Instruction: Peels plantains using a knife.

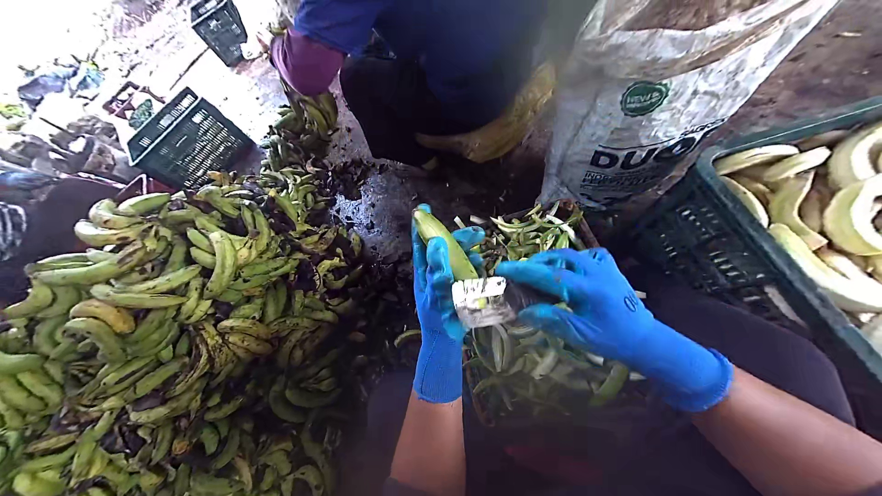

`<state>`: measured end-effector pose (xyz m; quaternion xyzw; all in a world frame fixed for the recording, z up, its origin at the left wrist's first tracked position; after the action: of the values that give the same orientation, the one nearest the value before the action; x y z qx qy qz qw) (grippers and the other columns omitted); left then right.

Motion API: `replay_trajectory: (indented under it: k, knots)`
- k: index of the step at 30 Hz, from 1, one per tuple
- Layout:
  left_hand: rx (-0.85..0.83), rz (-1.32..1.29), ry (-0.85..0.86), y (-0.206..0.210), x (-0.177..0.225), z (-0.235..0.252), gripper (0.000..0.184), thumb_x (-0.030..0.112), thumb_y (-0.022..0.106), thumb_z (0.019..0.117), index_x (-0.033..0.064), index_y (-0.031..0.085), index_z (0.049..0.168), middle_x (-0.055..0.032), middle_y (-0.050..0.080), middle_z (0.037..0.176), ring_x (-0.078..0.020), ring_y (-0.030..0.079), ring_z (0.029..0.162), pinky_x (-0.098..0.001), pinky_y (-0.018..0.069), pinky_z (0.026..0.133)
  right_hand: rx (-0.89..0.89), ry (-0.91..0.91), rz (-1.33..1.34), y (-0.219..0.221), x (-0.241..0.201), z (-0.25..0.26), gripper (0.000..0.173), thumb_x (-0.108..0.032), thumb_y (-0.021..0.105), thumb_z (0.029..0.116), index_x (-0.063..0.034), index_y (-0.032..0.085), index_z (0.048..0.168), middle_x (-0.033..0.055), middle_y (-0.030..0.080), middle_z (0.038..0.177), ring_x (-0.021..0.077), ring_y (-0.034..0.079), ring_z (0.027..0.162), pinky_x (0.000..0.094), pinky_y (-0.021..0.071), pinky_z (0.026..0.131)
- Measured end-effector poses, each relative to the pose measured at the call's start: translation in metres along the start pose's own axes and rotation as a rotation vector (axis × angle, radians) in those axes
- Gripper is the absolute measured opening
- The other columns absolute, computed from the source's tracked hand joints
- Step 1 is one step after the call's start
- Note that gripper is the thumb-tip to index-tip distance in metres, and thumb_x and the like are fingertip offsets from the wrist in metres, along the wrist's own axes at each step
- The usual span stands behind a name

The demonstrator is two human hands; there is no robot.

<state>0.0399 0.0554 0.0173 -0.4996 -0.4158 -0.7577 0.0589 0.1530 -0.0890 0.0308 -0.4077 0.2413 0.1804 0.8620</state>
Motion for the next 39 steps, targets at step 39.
replay_trajectory:
  k: [39]
  knots:
    - [-0.158,0.04,-0.049,0.018,0.0,-0.002,0.037,0.036,0.045,0.106,0.018,0.057,0.136,-0.0004,0.07,0.117,-0.0098,0.068,0.102,-0.0283,0.0582,0.086,0.201,-0.185,-0.244,-0.019,0.014,0.011,0.048,-0.058,0.05,0.1,-0.0257,0.071,0.128,0.0133,0.07,0.12,0.029,0.065,0.108,0.0552,0.0403,0.094]
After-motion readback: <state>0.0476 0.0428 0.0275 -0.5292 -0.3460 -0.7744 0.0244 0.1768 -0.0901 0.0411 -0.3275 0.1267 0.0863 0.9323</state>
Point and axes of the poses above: each hand's wrist, its own z-axis towards the middle knuckle, its own y-axis out of the palm, x = y × z, the point moved 6 cm from there along z, towards the middle knuckle
